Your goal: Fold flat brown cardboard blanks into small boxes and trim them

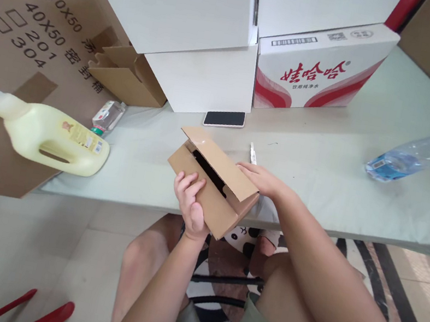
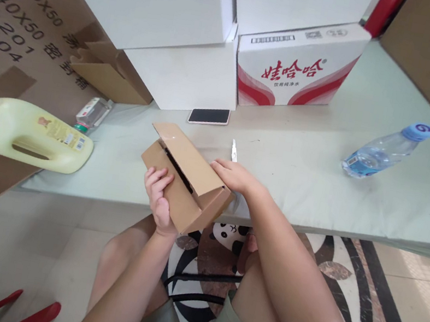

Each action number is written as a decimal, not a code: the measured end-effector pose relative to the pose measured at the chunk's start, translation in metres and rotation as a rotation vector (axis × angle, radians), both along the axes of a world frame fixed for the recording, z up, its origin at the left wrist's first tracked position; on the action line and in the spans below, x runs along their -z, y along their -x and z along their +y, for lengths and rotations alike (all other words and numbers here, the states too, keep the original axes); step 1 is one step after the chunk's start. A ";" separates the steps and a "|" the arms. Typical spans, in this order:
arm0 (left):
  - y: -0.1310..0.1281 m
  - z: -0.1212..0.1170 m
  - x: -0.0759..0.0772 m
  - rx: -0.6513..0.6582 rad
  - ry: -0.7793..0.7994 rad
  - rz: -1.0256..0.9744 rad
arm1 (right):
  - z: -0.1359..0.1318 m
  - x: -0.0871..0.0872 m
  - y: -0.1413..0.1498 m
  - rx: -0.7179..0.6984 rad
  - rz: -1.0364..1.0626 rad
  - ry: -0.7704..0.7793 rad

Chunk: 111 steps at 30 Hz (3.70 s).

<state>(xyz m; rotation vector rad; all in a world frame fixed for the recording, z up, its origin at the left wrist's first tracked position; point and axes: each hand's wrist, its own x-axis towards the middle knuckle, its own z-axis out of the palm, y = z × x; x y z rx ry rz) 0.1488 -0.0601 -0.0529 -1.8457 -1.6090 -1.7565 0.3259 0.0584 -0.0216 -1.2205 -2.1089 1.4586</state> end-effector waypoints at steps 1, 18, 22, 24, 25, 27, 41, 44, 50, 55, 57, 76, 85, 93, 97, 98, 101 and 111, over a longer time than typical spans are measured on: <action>0.000 0.000 0.000 -0.003 0.002 -0.001 | 0.000 0.000 0.000 -0.003 0.001 -0.001; 0.000 0.001 0.000 0.014 -0.017 -0.025 | -0.001 -0.002 0.000 -0.004 0.004 0.000; 0.000 0.001 0.002 -0.018 0.007 -0.016 | -0.001 -0.002 0.000 -0.001 0.001 -0.004; 0.000 0.001 0.002 -0.010 -0.001 -0.016 | -0.001 -0.002 0.000 0.002 -0.008 -0.004; 0.000 0.001 0.002 -0.004 -0.006 -0.013 | -0.001 -0.002 0.000 0.002 -0.013 -0.005; 0.001 0.001 0.002 -0.003 -0.010 -0.006 | -0.001 -0.003 0.000 0.000 -0.019 -0.010; 0.000 0.002 0.003 -0.045 -0.008 -0.011 | -0.001 -0.003 0.003 0.022 0.002 0.038; 0.000 0.001 0.004 -0.077 0.018 -0.013 | -0.002 -0.004 0.003 0.018 -0.014 0.015; 0.003 0.000 0.003 -0.061 -0.001 -0.001 | -0.004 -0.005 0.002 0.022 -0.054 -0.006; 0.004 -0.001 0.003 -0.036 -0.017 0.005 | -0.005 -0.007 0.003 0.028 -0.073 -0.012; 0.004 -0.001 0.003 -0.013 -0.030 -0.003 | -0.005 -0.007 0.003 0.028 -0.071 -0.022; 0.004 -0.001 0.002 0.027 -0.047 -0.029 | -0.007 -0.009 0.003 0.040 -0.061 -0.007; 0.003 0.000 0.002 0.048 -0.052 -0.039 | -0.006 -0.008 0.003 0.050 -0.064 0.011; 0.003 -0.001 0.002 0.064 -0.054 -0.051 | -0.006 -0.004 0.004 0.071 -0.049 0.016; 0.004 -0.001 0.004 0.054 -0.049 -0.048 | -0.006 -0.005 0.004 0.066 -0.063 0.013; 0.004 -0.001 0.004 0.053 -0.047 -0.046 | -0.006 -0.006 0.004 0.066 -0.067 0.011; 0.004 -0.001 0.004 0.049 -0.048 -0.040 | -0.007 -0.007 0.004 0.063 -0.076 0.005; 0.002 -0.002 0.003 -0.005 -0.021 -0.048 | -0.007 -0.010 0.004 0.046 -0.101 0.005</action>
